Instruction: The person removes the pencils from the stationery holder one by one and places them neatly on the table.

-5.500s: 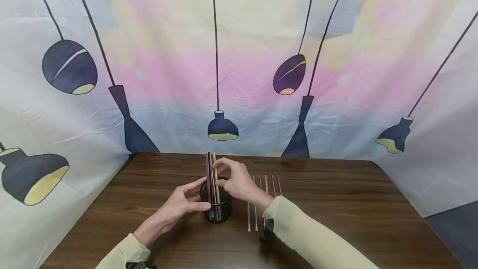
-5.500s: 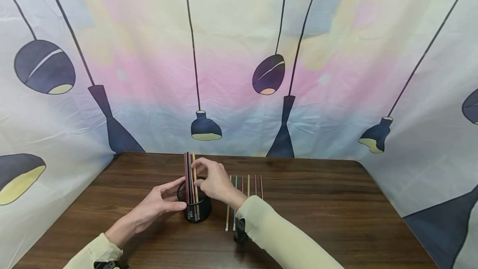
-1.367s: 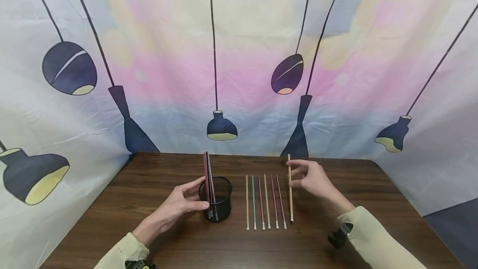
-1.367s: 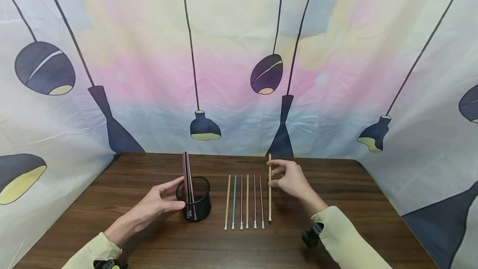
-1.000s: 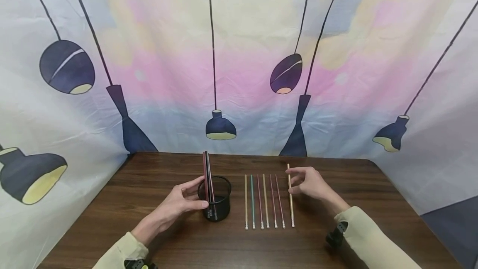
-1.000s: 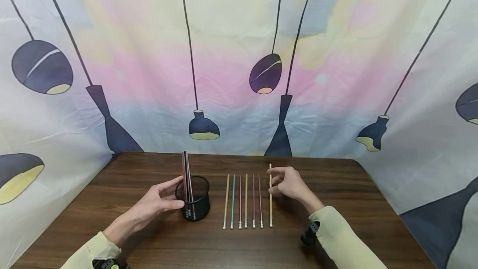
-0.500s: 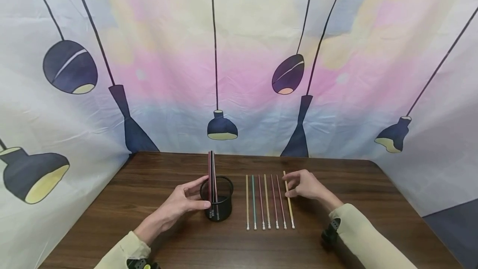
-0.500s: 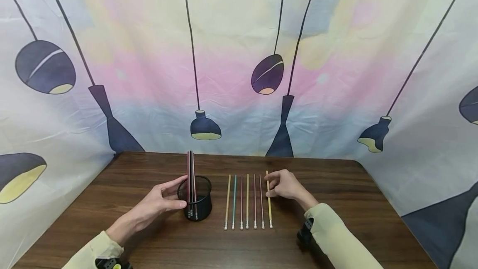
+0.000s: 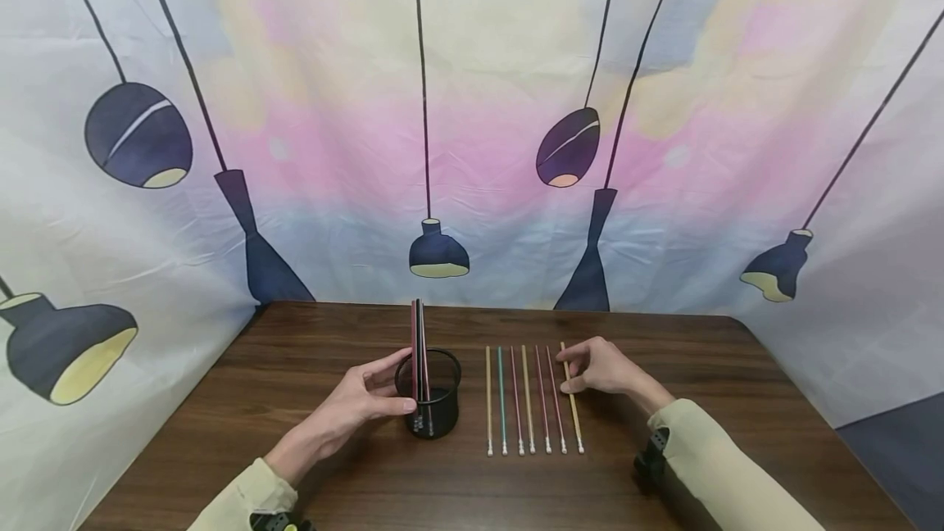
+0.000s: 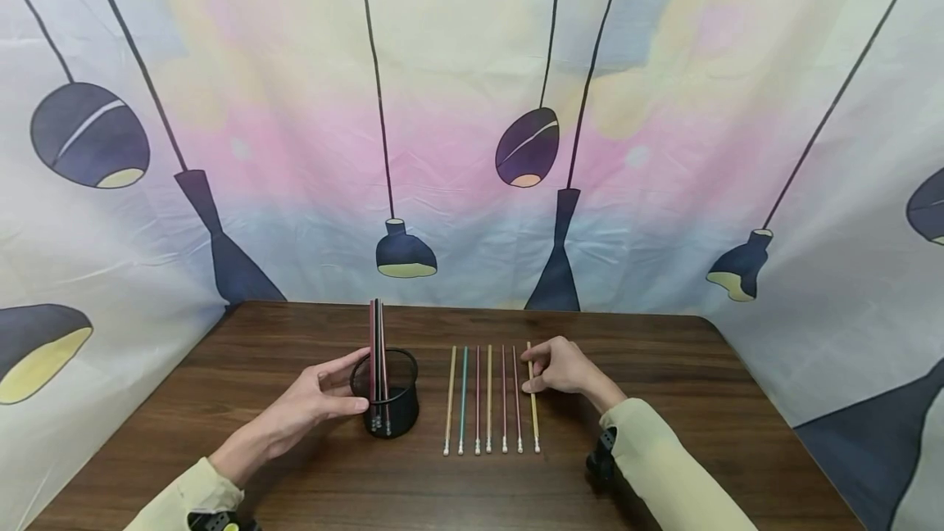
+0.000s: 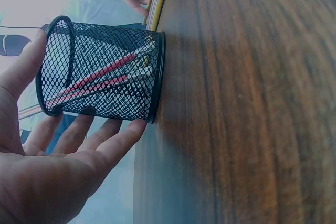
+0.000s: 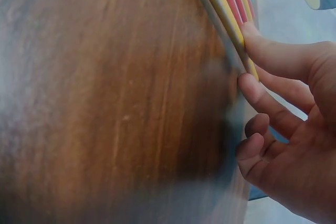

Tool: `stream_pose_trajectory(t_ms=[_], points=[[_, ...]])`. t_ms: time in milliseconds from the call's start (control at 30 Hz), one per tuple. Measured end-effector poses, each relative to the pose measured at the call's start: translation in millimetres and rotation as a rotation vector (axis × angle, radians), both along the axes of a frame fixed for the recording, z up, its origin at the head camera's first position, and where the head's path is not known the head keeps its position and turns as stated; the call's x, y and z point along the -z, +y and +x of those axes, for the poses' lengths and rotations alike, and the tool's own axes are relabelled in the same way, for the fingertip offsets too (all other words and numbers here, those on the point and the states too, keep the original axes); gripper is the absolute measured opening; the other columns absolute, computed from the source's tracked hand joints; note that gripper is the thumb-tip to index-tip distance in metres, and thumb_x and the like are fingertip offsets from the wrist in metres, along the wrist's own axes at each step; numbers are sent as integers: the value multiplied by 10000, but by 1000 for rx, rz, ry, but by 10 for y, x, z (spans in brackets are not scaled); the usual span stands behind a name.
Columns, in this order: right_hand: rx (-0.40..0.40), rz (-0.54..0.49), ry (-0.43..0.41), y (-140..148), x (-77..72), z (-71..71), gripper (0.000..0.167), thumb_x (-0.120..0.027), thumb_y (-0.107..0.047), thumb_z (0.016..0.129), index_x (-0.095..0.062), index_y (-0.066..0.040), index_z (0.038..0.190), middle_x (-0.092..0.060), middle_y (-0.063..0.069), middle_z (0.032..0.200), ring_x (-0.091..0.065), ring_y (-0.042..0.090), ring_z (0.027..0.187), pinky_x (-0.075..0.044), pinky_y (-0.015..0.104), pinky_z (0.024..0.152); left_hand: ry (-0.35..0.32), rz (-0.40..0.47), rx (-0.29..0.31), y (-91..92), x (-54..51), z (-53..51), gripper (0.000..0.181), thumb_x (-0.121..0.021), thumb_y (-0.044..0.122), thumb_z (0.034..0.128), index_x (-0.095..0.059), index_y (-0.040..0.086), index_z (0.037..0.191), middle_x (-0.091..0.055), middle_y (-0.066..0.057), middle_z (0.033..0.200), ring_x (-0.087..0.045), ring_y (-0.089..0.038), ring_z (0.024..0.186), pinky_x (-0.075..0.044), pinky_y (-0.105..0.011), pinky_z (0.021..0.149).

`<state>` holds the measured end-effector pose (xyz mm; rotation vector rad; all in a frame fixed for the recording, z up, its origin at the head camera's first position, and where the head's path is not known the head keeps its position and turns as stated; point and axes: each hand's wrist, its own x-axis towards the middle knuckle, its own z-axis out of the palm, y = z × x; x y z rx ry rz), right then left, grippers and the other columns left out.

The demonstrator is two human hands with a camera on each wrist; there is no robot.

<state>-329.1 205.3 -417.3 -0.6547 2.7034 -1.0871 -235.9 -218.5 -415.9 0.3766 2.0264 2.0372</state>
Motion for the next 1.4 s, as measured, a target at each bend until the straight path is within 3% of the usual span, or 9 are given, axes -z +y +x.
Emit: stream_pose_trajectory(t_ms=[300, 833, 1400], points=[[-17, 9, -8, -25, 29, -20, 452, -901, -75, 835, -744, 61, 1237, -633, 5, 789, -514, 180, 720, -420, 370, 727, -4, -2, -5, -9, -16, 6, 896, -833, 64, 901, -344, 60, 1651, -438, -277, 1580, -497, -428, 1399, -533, -342, 972], [10, 41, 1, -57, 46, -50, 432, -902, -79, 836, -761, 28, 1230, -632, -12, 783, -542, 176, 778, -430, 400, 800, 4, -8, 0, -12, -16, 0, 887, -830, 72, 906, -346, 54, 1649, -462, -269, 1567, -522, -416, 1382, -530, -343, 973], [17, -56, 23, 1, -68, -18, 427, -885, -72, 852, -744, 61, 1233, -658, -8, 794, -607, 174, 768, -472, 360, 734, 5, -19, 6, 1, -17, -6, 883, -831, 80, 912, -348, 63, 1651, -471, -259, 1564, -540, -397, 1373, -532, -349, 973]])
